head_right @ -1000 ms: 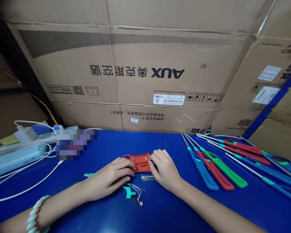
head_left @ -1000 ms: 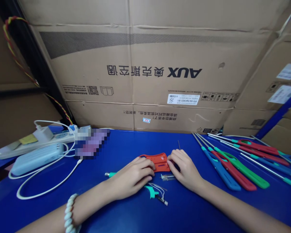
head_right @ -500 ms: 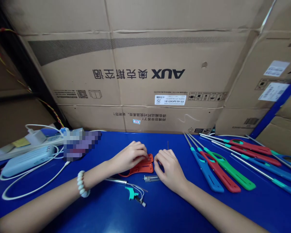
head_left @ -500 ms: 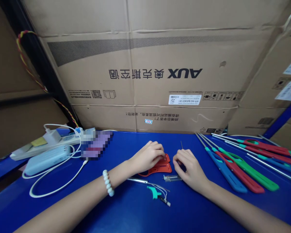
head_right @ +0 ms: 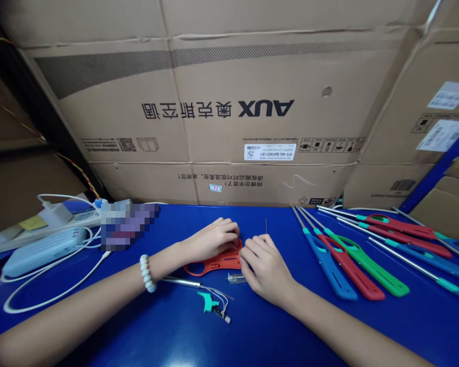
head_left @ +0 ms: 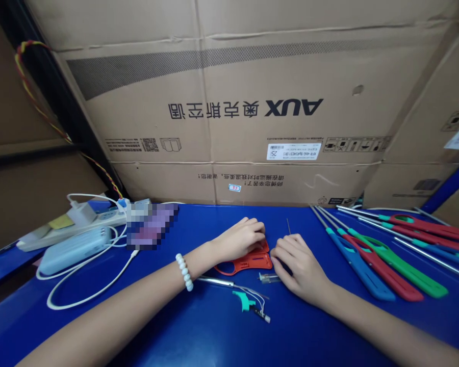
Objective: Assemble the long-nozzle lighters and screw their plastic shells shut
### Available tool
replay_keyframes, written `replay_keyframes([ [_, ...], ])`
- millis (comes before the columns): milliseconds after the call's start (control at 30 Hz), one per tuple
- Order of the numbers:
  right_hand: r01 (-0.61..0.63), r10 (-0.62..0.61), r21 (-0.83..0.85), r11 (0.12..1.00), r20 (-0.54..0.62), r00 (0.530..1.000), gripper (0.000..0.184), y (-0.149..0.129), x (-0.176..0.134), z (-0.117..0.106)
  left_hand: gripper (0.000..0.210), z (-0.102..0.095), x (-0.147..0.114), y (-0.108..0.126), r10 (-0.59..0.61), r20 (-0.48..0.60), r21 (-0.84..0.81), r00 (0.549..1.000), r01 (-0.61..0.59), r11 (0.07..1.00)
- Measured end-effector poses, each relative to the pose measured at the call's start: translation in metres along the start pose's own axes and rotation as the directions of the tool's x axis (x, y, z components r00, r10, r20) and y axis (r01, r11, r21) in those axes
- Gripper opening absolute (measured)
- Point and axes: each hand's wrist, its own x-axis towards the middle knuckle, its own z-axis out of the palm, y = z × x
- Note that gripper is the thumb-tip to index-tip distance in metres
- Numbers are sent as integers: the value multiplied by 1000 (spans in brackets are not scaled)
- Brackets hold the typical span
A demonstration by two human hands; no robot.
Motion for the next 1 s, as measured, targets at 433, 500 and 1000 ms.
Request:
replay_keyframes([
  [433,189,-187,5,982,183,965,18,-10,2,-11,24,-21,-40,40,-305,-102,-337,947,256,906],
  [500,195,-195,18,981,188,963,17,-11,2,-10,24,-21,-49,48,-336,-86,-384,938,280,880],
  [1000,19,5,276,961,-84,996,10,-27,-3,1,26,-19,-65,65,-371,-54,-669,927,242,703],
])
